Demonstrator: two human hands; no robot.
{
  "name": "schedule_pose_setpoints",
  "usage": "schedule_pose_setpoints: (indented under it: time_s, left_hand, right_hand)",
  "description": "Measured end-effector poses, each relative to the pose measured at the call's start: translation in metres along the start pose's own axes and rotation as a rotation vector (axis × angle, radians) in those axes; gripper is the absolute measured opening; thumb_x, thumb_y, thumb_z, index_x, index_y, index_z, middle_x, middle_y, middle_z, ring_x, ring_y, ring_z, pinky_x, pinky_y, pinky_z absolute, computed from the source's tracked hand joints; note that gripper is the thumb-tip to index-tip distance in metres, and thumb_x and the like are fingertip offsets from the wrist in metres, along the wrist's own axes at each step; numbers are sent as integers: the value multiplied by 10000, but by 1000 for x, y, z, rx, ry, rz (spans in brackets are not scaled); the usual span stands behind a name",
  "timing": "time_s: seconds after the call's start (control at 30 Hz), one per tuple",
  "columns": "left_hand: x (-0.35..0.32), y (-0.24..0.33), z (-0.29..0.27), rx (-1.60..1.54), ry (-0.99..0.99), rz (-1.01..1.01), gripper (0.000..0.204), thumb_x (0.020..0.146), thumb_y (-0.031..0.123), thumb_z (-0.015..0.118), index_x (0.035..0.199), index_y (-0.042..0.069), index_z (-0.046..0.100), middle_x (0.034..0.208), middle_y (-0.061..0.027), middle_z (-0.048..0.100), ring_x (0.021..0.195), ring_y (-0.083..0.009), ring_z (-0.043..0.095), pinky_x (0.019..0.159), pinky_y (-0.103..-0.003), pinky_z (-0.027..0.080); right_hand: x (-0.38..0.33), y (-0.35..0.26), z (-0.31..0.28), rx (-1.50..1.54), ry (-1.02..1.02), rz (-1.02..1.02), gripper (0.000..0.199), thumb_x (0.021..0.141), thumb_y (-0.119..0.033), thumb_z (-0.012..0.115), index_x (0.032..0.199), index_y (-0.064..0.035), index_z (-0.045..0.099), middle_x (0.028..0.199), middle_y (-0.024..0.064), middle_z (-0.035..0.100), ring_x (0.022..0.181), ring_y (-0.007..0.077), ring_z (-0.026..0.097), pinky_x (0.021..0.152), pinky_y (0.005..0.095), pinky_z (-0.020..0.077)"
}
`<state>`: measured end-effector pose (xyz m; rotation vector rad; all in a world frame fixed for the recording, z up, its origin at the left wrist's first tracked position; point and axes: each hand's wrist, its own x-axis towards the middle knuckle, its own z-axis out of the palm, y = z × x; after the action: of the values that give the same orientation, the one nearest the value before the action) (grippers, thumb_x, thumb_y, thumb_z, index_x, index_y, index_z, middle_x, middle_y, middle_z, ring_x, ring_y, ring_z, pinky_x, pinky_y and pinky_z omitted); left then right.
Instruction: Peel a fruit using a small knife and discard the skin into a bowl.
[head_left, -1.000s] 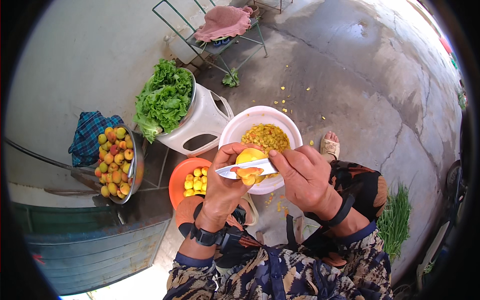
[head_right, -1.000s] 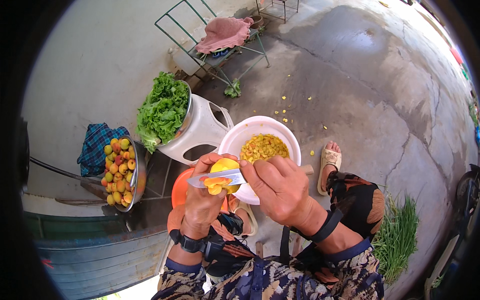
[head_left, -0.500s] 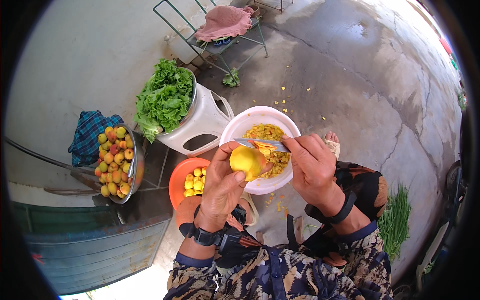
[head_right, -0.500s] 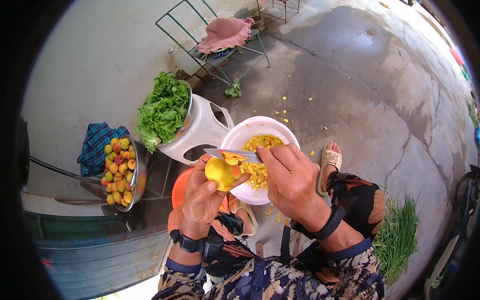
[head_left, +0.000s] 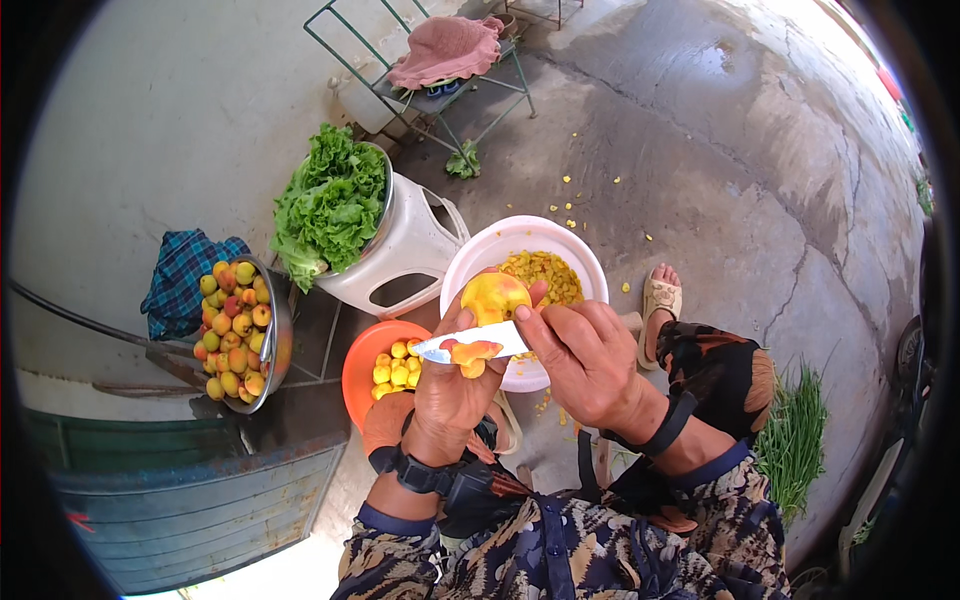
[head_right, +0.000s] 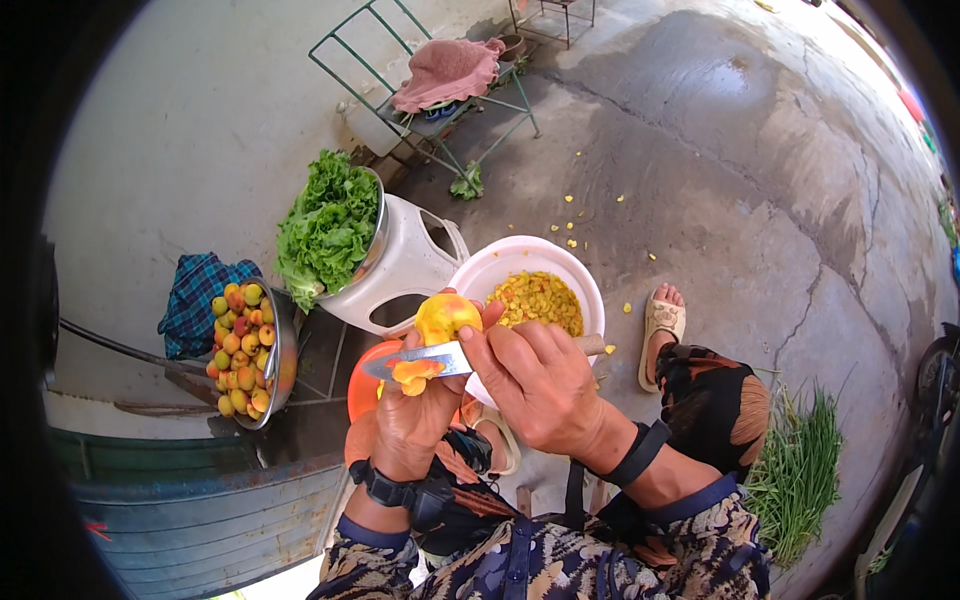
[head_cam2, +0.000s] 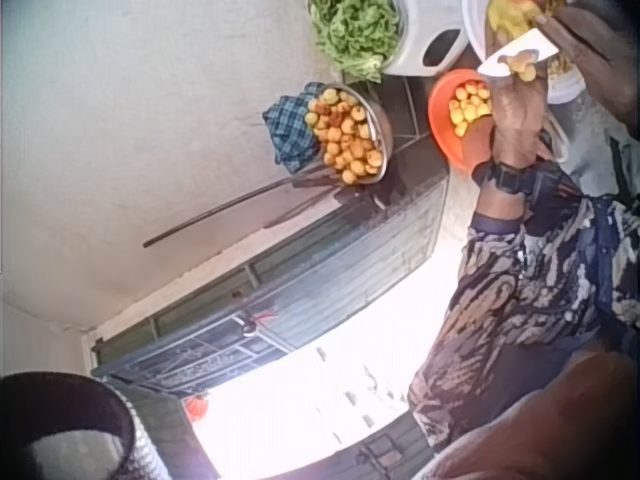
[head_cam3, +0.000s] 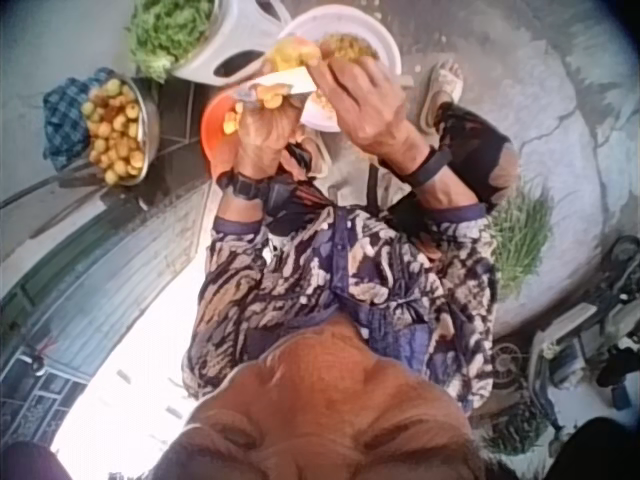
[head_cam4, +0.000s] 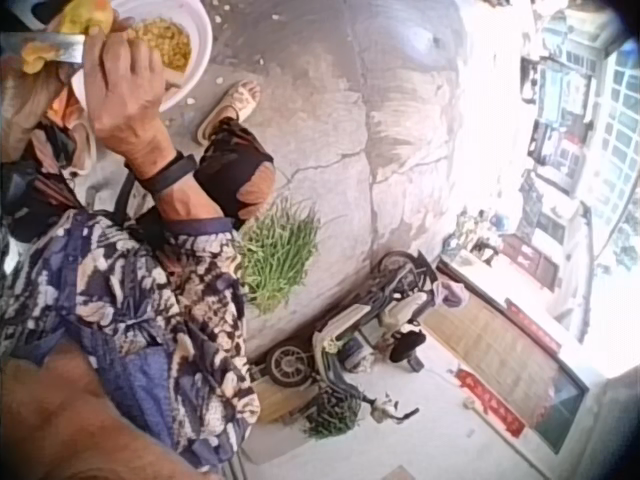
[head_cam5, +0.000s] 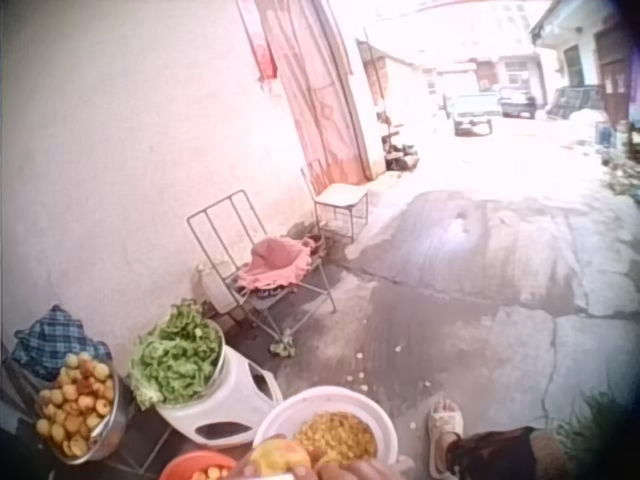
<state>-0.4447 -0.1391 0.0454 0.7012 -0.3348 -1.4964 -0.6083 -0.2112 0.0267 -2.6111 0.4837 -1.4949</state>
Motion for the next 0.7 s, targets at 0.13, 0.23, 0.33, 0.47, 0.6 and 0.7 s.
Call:
schedule_pose_setpoints:
  time_s: [0.13, 0.23, 0.33, 0.47, 0.6, 0.7]
  left_hand:
    - [2, -8, -12, 24, -115, 46, 732, 927, 360, 726, 1484, 8, 407, 1505, -309, 426, 1415, -348, 450, 1172, -438, 424]
    - [1, -14, -23, 3, -83, 105, 746, 896, 331, 766, 1471, 3, 420, 1497, -258, 460, 1399, -342, 470, 1170, -457, 427]
    - [2, -14, -23, 2, -33, 125, 732, 887, 307, 776, 1456, -4, 436, 1474, -194, 503, 1378, -334, 494, 1167, -482, 427]
    - [3, -12, -19, 46, 26, 132, 690, 899, 238, 755, 1458, -8, 433, 1452, -170, 521, 1376, -336, 495, 1180, -509, 408]
    - [2, -5, -1, 10, -47, 182, 545, 901, 90, 711, 1373, 33, 446, 1425, -156, 524, 1337, -303, 536, 1153, -494, 438]
    - [-2, -4, -8, 129, -70, 217, 705, 906, 196, 737, 1477, -4, 376, 1477, -181, 478, 1420, -349, 442, 1216, -512, 354]
  right_hand:
    - [2, 1, -2, -44, -8, 17, 587, 707, -111, 626, 1253, 105, 644, 1001, 151, 612, 778, 254, 603, 617, 352, 475]
    - [2, 4, -1, -84, -4, 25, 568, 727, -115, 627, 1250, 105, 644, 1000, 159, 620, 783, 255, 605, 613, 355, 475]
    - [3, 4, -3, -105, 0, 30, 546, 743, -113, 633, 1244, 104, 647, 983, 159, 622, 784, 254, 605, 610, 360, 477]
    - [3, 3, -5, -85, -43, 85, 521, 750, -100, 648, 1230, 101, 652, 942, 148, 610, 780, 268, 606, 608, 367, 480]
    - [4, 19, -5, -110, 3, 168, 494, 735, -86, 672, 1193, 100, 660, 928, 150, 605, 773, 291, 610, 633, 381, 506]
    - [2, 23, -4, -43, 54, 193, 504, 713, -81, 680, 1182, 100, 664, 941, 154, 613, 759, 279, 614, 623, 368, 513]
